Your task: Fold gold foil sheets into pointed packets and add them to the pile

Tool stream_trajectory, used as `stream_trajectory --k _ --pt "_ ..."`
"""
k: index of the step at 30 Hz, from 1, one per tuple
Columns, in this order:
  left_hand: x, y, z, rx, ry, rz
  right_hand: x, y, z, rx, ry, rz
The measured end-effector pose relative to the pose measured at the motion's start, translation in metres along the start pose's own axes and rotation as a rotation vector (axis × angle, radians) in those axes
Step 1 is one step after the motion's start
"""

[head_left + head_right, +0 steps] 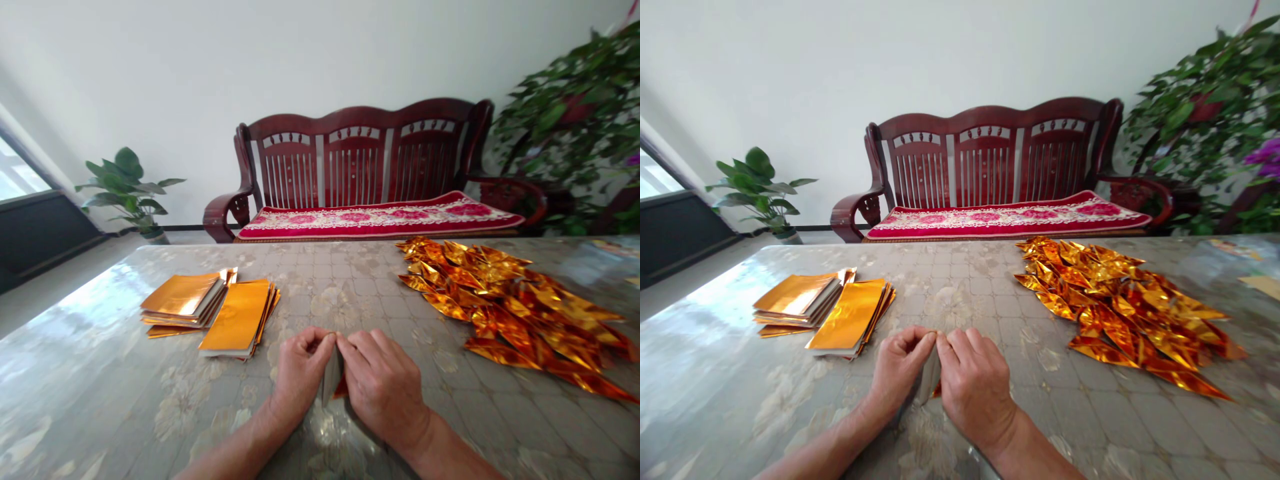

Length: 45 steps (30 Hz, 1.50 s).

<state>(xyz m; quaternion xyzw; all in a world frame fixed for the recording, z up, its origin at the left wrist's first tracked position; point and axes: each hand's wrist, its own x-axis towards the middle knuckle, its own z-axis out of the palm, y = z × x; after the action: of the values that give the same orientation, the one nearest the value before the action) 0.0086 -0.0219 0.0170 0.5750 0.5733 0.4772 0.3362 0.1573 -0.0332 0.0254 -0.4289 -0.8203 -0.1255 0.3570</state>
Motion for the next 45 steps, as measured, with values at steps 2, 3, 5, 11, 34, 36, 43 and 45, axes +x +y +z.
stream_trajectory --k 2,3,5,11,34,36,43,45 --pt "0.001 -0.001 -0.001 0.032 0.021 0.014 0.001 0.0 -0.002 0.036 -0.014 0.008" --pt "0.001 -0.002 -0.001 0.052 0.035 0.019 0.002 0.0 -0.003 0.068 -0.017 0.015" --pt "0.002 -0.004 -0.001 0.087 0.054 0.027 0.003 0.002 -0.004 0.161 -0.022 0.05" --pt "0.001 -0.006 0.0 0.111 0.054 0.056 0.006 0.009 -0.002 0.531 -0.052 0.258" --pt "0.007 -0.008 0.001 -0.078 -0.141 -0.076 0.004 0.015 0.01 0.64 -0.233 0.549" --pt "0.007 -0.009 0.001 -0.11 -0.162 -0.096 0.004 0.015 0.01 0.642 -0.227 0.553" --pt "0.007 -0.011 -0.001 -0.191 -0.377 -0.149 0.004 0.02 0.013 0.675 -0.191 0.633" --pt "0.008 -0.01 -0.002 -0.289 -0.456 -0.18 0.003 0.023 0.014 0.692 -0.191 0.677"
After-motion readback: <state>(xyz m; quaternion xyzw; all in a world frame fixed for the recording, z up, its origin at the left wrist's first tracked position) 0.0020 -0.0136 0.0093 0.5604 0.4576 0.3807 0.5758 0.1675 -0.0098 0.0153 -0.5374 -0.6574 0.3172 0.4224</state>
